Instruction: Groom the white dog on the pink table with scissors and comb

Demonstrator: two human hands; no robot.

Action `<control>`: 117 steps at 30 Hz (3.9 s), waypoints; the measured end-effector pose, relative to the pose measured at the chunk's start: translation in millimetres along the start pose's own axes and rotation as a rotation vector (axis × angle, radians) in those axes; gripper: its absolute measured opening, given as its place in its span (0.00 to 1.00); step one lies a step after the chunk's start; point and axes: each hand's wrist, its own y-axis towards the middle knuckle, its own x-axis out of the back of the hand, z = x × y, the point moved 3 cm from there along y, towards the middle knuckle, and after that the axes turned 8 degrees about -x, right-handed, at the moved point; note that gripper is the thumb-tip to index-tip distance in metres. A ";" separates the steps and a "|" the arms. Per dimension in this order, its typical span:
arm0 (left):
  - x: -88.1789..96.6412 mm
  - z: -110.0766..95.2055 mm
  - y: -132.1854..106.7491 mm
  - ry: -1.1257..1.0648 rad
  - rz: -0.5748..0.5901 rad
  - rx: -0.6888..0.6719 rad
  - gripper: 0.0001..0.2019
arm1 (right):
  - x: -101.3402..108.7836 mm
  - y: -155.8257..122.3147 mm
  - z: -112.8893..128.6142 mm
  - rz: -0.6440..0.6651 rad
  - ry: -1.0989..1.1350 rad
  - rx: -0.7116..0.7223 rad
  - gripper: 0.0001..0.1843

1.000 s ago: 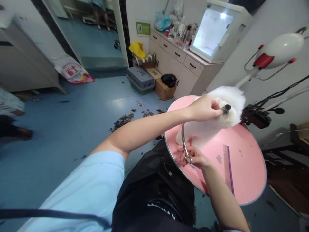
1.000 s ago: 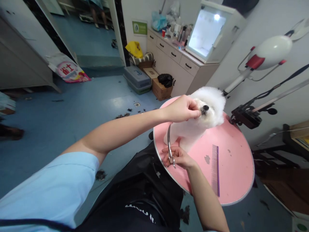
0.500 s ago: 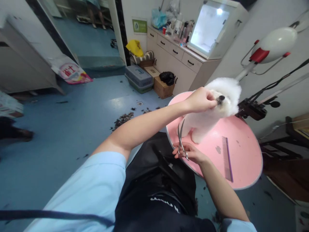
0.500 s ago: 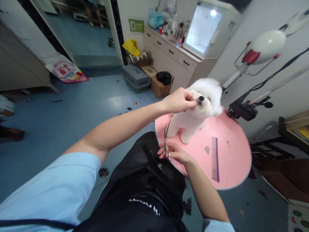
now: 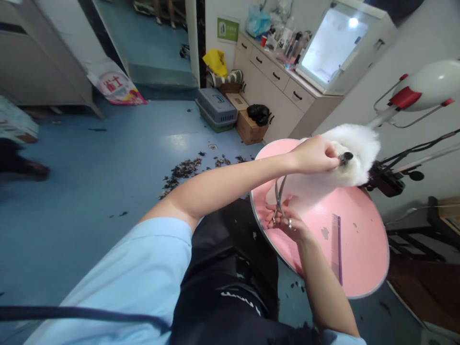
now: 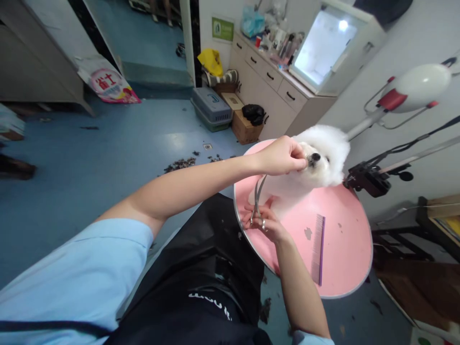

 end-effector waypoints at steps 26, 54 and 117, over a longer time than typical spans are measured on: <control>-1.4 -2.2 -0.7 -0.034 -0.018 -0.041 0.13 | 3.7 6.2 -26.2 -0.065 -0.027 -0.058 0.28; 0.7 -0.2 0.3 0.009 -0.003 -0.008 0.11 | -11.2 9.1 -35.2 -0.126 0.092 -0.188 0.29; 7.3 15.0 -4.6 0.140 -0.134 0.047 0.05 | -65.1 19.7 -38.7 -0.550 0.413 -0.083 0.17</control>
